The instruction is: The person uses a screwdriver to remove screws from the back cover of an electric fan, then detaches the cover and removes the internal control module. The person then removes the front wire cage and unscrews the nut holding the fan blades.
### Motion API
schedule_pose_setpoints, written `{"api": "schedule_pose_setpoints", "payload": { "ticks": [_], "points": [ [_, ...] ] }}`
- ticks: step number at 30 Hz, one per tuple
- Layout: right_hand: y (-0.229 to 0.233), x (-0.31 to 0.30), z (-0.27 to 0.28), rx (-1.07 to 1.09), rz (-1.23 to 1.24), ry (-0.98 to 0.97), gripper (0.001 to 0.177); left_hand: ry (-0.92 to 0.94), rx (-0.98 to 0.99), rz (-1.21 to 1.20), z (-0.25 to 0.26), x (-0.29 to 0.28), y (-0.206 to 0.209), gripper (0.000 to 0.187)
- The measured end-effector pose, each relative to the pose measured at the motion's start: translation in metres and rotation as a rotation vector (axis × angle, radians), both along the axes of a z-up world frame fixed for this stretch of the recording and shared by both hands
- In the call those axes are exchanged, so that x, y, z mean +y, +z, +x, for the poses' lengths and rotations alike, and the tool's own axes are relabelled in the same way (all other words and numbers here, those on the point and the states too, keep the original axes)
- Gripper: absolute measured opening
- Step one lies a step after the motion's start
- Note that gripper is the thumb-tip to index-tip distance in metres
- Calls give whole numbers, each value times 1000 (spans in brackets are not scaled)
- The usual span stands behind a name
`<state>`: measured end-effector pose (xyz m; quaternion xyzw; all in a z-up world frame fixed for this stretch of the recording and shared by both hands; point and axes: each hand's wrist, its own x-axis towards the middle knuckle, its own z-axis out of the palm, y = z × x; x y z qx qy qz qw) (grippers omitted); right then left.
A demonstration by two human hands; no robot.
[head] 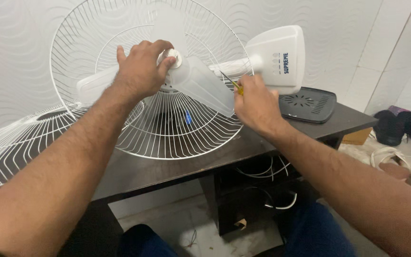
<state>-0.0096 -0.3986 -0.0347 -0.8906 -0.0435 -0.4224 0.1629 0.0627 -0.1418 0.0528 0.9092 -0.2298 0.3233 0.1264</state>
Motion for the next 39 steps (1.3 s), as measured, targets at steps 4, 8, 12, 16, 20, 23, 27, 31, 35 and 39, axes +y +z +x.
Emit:
{"api": "schedule_pose_setpoints", "payload": {
  "ticks": [4, 8, 12, 16, 20, 23, 27, 31, 35, 39],
  "points": [
    [10, -4, 10, -30, 16, 97, 22, 8, 16, 25, 0, 1, 2, 39],
    [8, 1, 21, -9, 24, 310, 30, -8, 48, 25, -2, 3, 7, 38],
    [-10, 10, 19, 150, 92, 326, 35, -25, 73, -5, -2, 4, 7, 38],
    [-14, 15, 20, 256, 111, 203, 33, -31, -184, 4, 5, 1, -1, 40],
    [-20, 17, 19, 169, 74, 209, 32, -52, -184, -39, 12, -1, -5, 41],
    [-22, 18, 19, 94, 54, 228, 31, -69, -171, -44, 13, -2, -4, 42],
    [-24, 17, 19, 82, 62, 224, 31, -56, -178, -26, 12, -3, -1, 43],
    [-26, 19, 20, 71, 76, 211, 31, -64, -192, -30, 9, -4, -1, 42],
    [-28, 19, 20, 40, 84, 216, 31, -62, -211, -43, 8, -6, -3, 42],
    [-28, 19, 20, 39, 76, 207, 30, -53, -231, -50, 6, -9, -5, 42]
  ]
}}
